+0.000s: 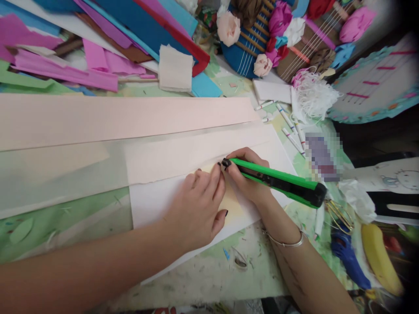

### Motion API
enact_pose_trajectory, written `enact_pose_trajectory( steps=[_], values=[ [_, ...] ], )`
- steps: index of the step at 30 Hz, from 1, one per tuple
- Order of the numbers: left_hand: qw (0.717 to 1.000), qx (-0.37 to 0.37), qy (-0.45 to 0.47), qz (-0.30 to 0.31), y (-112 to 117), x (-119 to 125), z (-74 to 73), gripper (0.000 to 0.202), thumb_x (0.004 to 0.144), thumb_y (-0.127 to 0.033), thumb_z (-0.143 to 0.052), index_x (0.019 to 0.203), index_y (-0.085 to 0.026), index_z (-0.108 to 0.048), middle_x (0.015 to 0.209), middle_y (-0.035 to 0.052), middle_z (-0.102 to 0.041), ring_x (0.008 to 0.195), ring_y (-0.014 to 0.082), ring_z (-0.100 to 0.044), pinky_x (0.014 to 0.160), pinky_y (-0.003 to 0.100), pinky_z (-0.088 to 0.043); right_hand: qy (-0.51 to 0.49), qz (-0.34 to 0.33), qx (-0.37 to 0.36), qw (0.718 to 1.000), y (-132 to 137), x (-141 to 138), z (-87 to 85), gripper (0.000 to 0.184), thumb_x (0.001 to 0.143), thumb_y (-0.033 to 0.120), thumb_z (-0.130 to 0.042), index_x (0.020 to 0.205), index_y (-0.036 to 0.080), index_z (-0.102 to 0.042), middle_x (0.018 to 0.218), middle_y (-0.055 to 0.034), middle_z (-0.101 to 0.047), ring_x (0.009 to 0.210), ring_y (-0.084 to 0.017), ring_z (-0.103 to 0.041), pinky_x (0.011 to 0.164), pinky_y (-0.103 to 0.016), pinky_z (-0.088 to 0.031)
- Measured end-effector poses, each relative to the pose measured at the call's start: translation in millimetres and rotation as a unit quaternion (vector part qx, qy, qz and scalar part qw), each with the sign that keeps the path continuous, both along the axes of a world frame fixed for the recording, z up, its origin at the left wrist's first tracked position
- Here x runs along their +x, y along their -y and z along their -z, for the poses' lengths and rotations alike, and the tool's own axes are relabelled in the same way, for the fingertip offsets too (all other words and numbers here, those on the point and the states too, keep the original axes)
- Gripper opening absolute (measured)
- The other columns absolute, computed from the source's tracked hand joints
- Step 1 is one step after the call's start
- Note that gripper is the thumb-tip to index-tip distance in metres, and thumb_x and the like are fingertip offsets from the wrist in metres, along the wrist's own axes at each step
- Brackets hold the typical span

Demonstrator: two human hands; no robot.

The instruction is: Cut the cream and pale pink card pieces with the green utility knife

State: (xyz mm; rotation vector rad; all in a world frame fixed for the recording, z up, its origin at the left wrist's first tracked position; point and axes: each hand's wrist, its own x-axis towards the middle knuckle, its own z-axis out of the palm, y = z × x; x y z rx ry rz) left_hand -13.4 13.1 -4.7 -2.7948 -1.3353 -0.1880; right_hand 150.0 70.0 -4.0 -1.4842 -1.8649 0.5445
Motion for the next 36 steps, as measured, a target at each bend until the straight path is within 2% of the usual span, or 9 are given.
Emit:
enact_pose_trajectory(
  steps=[36],
  values=[
    [1.0,-0.001,-0.009,-0.003,0.0,0.0,-0.8,0.067,0.091,-0.042,-0.036,0.14,0.003,-0.041,0.143,0.0222,-0.042,0.106,0.0379,-0.047,0.082,0.046,-0.034,0.005,0.005,-0.005,1.0,3.3,1.7,0.7,0.004,0.078,0.025,-0.061,0.081,0.023,-0.062,0.072,0.0012,-0.068,0.067,-0.015,-0.064,0.061,-0.025,-0.049]
  ],
)
